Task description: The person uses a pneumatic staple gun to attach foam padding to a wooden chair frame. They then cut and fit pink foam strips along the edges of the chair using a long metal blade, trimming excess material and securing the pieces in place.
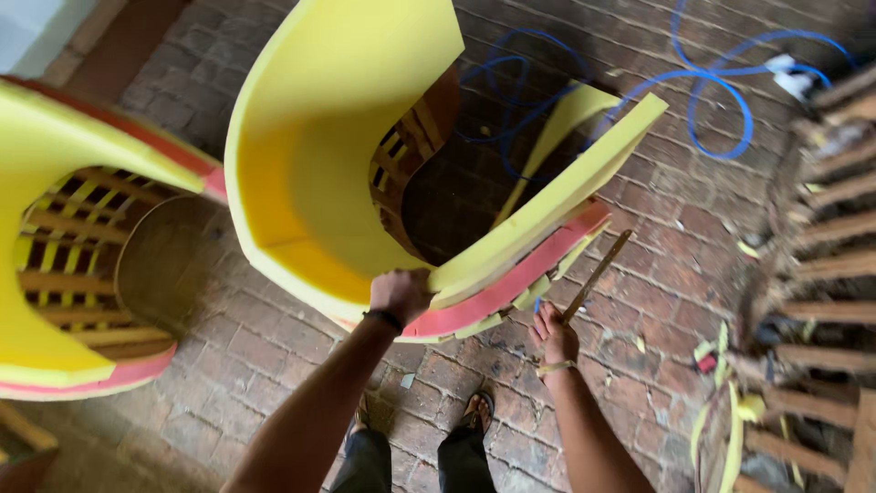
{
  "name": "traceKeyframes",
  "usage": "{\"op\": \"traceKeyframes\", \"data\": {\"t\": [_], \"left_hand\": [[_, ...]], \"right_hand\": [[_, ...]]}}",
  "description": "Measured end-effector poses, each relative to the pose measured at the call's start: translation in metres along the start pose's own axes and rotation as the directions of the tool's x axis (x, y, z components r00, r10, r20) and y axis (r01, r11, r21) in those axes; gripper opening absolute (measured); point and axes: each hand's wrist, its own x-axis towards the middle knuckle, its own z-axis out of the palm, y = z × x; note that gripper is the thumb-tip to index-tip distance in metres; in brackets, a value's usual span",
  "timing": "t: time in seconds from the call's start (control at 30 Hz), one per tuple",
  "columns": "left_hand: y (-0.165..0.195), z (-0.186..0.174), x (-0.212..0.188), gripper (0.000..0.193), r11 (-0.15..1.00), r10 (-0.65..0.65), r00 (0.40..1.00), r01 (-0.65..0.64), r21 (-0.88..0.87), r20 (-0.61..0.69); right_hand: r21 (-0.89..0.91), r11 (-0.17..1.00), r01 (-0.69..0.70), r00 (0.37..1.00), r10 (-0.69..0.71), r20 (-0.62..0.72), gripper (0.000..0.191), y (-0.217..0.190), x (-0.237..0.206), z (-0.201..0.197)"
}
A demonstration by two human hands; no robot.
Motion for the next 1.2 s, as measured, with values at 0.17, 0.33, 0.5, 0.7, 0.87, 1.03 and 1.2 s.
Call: {"op": "traceKeyframes", "data": {"t": [0.17,0.33,0.5,0.7,0.87,1.03,1.2], "left_hand": [[0.021,-0.004,0.035,0.03,0.971,0.228,0.971,-0.232,0.055,0.065],[-0.064,-0.015,0.005,0.038,0.942,0.249,0.952,-0.281,0.185,0.176],[-0.129,-0.029,-0.025,0.043,0.908,0.299,0.918,-0.358,0.217,0.262],[-0.161,-0.043,-0.073,0.041,0.915,0.225,0.924,-0.309,0.26,0.308],[-0.132,-0.041,-0.085,0.052,0.893,0.185,0.876,-0.339,0.296,0.445],[-0.02,0.005,-0.104,0.104,0.792,0.6,0.672,-0.576,-0.204,0.433],[0.148,0.076,-0.079,0.11,0.6,0.793,0.579,-0.796,-0.08,0.19]], "right_hand": [[-0.106,0.994,0.007,0.977,-0.029,-0.213,0.053,0.034,-0.072,-0.088],[0.128,0.988,-0.088,0.879,0.137,-0.457,0.038,0.129,-0.162,-0.104],[0.213,0.967,-0.139,0.657,0.251,-0.711,0.026,0.232,-0.237,-0.065],[0.258,0.965,0.039,0.641,0.174,-0.748,0.011,0.293,-0.287,-0.024],[0.474,0.861,0.186,0.721,0.208,-0.661,0.012,0.313,-0.299,-0.031],[0.573,0.811,0.117,0.769,0.291,-0.57,0.026,0.307,-0.265,-0.051],[0.594,0.771,0.23,0.847,0.142,-0.512,0.015,0.278,-0.208,-0.057]]}}
